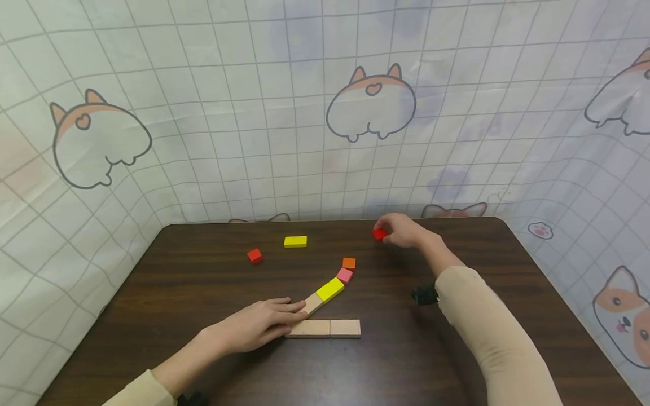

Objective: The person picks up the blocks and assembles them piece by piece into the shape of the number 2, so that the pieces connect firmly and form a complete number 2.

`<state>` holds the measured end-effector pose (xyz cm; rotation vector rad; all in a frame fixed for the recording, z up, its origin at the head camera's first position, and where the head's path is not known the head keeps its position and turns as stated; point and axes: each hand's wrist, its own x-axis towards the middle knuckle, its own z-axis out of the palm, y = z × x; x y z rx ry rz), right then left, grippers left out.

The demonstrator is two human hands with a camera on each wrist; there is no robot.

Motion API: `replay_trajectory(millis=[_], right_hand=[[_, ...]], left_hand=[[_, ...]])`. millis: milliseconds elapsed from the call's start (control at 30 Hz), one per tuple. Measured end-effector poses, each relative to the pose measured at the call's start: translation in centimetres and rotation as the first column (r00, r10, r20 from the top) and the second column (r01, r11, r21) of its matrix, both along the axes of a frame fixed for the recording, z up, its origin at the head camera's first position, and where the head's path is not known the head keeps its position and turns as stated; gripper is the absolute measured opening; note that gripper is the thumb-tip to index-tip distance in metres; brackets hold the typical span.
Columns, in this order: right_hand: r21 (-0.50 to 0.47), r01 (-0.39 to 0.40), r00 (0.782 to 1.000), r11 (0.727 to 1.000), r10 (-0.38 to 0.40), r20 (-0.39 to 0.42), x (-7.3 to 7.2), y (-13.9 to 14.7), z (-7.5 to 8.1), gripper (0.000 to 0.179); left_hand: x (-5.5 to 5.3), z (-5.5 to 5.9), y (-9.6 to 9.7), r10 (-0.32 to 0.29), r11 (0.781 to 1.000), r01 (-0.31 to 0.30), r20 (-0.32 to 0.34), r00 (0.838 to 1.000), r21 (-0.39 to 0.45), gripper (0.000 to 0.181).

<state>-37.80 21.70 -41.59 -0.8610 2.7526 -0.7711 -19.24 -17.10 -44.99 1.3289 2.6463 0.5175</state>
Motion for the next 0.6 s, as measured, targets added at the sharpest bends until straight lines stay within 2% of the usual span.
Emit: replay_trajectory(millis=[233,600], right_hand=[[0.012,-0.031,0.999,0.999,0.031,0.015,0.1,-1.5,-0.4,0.031],[0.008,-0.155,0.988,0.988,0.155,-0.021,0.2,-3.9,-1.3,0.03]], left_hand=[[0.1,0.2,0.1,-0.003,1.0,0.003,0.003,1.0,0.002,0.045],[0.1,0.2,0.1,0.003,1.0,-0.003,0.002,1.0,-0.001,0.045]])
